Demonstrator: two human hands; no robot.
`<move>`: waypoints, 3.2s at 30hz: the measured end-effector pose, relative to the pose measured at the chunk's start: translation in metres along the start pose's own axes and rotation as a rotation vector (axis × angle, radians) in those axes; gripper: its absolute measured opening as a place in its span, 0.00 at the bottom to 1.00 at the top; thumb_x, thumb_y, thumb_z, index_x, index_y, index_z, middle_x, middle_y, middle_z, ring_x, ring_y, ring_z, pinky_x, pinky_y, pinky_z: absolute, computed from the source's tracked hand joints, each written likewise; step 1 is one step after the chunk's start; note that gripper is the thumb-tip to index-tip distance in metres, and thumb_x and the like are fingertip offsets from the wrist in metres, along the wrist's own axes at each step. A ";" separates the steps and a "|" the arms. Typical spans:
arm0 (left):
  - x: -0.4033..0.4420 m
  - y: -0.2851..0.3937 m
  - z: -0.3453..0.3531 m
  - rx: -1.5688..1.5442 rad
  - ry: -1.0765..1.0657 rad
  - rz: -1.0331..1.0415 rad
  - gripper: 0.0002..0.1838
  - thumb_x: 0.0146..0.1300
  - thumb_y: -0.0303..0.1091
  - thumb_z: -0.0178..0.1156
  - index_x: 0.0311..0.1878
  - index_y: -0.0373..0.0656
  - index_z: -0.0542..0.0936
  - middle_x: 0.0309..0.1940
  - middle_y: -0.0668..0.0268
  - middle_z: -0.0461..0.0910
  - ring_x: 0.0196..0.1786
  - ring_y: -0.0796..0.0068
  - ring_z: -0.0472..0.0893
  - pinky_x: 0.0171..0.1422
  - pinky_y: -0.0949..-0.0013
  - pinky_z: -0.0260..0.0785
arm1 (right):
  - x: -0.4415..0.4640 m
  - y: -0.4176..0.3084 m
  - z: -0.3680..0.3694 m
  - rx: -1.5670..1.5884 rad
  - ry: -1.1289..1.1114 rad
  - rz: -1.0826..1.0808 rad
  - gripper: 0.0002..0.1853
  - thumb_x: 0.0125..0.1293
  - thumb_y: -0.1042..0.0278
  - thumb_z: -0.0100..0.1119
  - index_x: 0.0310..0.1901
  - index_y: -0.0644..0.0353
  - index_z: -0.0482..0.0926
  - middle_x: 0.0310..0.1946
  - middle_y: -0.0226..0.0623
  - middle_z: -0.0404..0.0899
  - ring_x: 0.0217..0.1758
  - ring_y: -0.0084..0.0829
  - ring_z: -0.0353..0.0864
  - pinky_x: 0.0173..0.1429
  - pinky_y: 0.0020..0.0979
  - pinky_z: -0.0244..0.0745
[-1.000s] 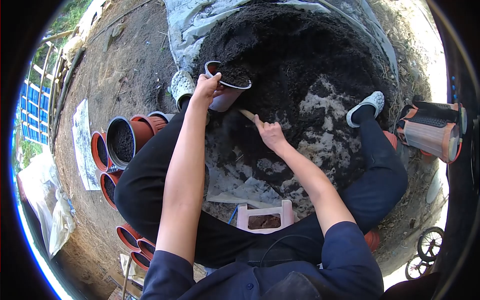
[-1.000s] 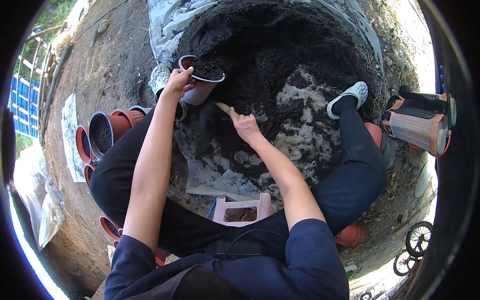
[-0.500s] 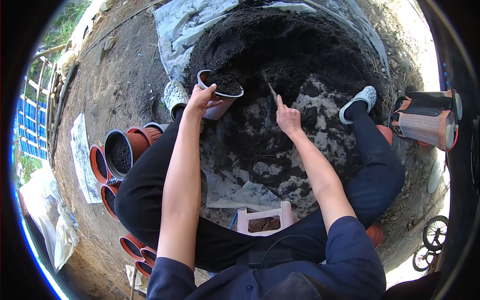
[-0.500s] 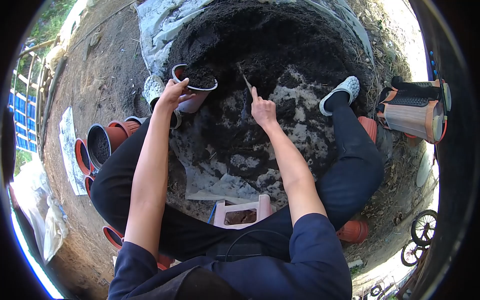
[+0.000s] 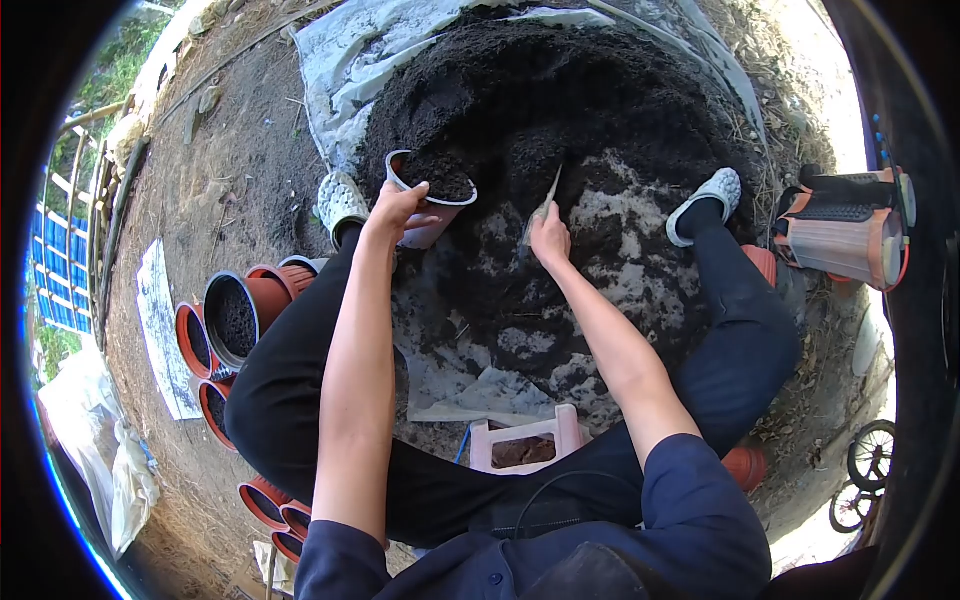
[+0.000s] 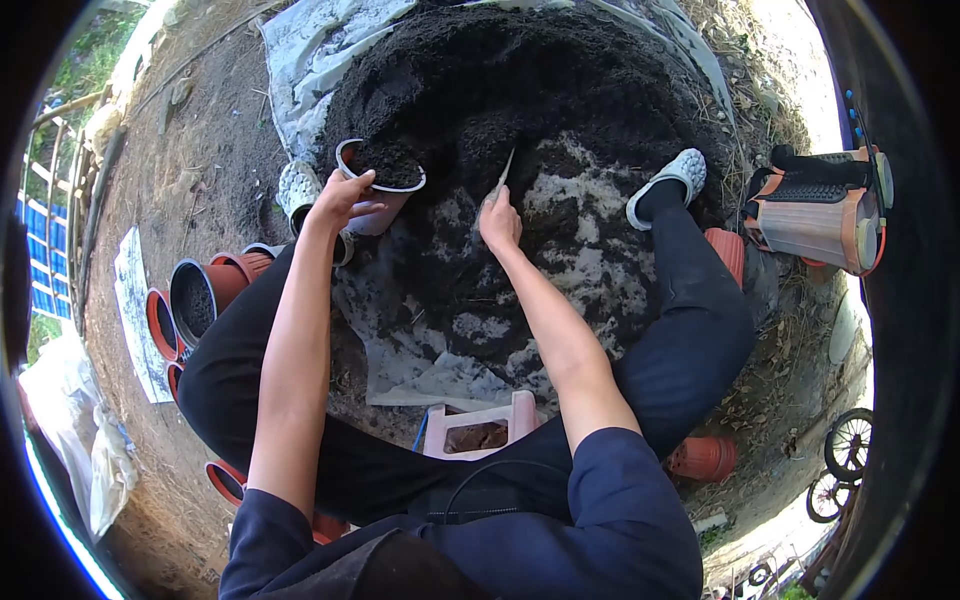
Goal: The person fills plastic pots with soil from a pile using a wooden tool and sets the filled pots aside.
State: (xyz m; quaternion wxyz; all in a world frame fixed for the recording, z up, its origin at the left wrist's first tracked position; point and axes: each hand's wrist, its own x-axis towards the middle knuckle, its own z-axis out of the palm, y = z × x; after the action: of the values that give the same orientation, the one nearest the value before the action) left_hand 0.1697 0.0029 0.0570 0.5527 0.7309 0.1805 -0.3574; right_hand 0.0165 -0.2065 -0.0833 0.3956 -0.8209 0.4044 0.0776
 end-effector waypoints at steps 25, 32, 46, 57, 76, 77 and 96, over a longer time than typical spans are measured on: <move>-0.019 -0.065 0.042 0.195 0.397 0.266 0.25 0.68 0.42 0.61 0.53 0.33 0.63 0.38 0.45 0.82 0.29 0.58 0.85 0.34 0.61 0.78 | -0.035 -0.021 -0.046 -0.376 -0.081 -0.948 0.27 0.64 0.67 0.55 0.65 0.66 0.68 0.28 0.48 0.84 0.30 0.47 0.85 0.35 0.46 0.80; -0.157 -0.026 0.100 0.027 0.010 0.482 0.11 0.76 0.35 0.51 0.47 0.35 0.71 0.29 0.64 0.79 0.32 0.74 0.82 0.41 0.69 0.77 | -0.059 -0.022 -0.039 -0.346 -0.148 -0.720 0.21 0.66 0.65 0.52 0.57 0.65 0.68 0.30 0.53 0.84 0.35 0.53 0.85 0.42 0.51 0.80; -0.487 0.034 0.075 -0.735 -0.904 1.036 0.14 0.73 0.34 0.54 0.37 0.33 0.81 0.36 0.51 0.83 0.38 0.58 0.82 0.41 0.61 0.72 | -0.093 -0.056 -0.056 -0.287 -0.188 -0.378 0.18 0.65 0.62 0.48 0.50 0.65 0.75 0.47 0.61 0.82 0.53 0.59 0.81 0.60 0.53 0.74; -0.510 0.068 0.042 -0.064 -0.125 0.640 0.10 0.64 0.32 0.64 0.38 0.34 0.77 0.30 0.55 0.81 0.30 0.64 0.80 0.35 0.71 0.75 | -0.109 -0.050 -0.053 -0.283 -0.158 -0.346 0.19 0.67 0.59 0.49 0.53 0.61 0.75 0.49 0.57 0.82 0.56 0.56 0.80 0.61 0.51 0.74; -0.592 0.040 0.091 0.848 0.482 0.774 0.05 0.65 0.20 0.53 0.35 0.31 0.77 0.32 0.53 0.81 0.33 0.65 0.81 0.42 0.70 0.76 | -0.123 -0.051 -0.052 -0.251 -0.187 -0.348 0.19 0.64 0.61 0.51 0.53 0.63 0.74 0.47 0.59 0.83 0.54 0.56 0.82 0.62 0.51 0.74; -0.591 0.038 0.091 0.780 0.432 0.775 0.05 0.66 0.21 0.53 0.35 0.31 0.77 0.32 0.53 0.81 0.33 0.64 0.81 0.42 0.70 0.76 | -0.124 -0.053 -0.052 -0.228 -0.195 -0.336 0.19 0.64 0.61 0.51 0.53 0.63 0.74 0.47 0.59 0.82 0.55 0.57 0.81 0.62 0.51 0.74; -0.528 0.019 0.097 -0.557 -0.526 0.602 0.06 0.72 0.29 0.54 0.40 0.37 0.75 0.34 0.51 0.79 0.37 0.58 0.79 0.43 0.62 0.75 | -0.126 -0.041 -0.049 -0.167 -0.182 -0.333 0.20 0.63 0.62 0.51 0.53 0.63 0.73 0.46 0.59 0.83 0.53 0.58 0.81 0.60 0.53 0.74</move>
State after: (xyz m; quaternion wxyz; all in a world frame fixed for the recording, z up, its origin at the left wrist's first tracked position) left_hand -0.2074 -0.0247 0.4379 0.8330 0.4599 -0.0957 -0.2925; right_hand -0.0463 -0.1507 0.0306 0.3687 -0.8959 0.2178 0.1182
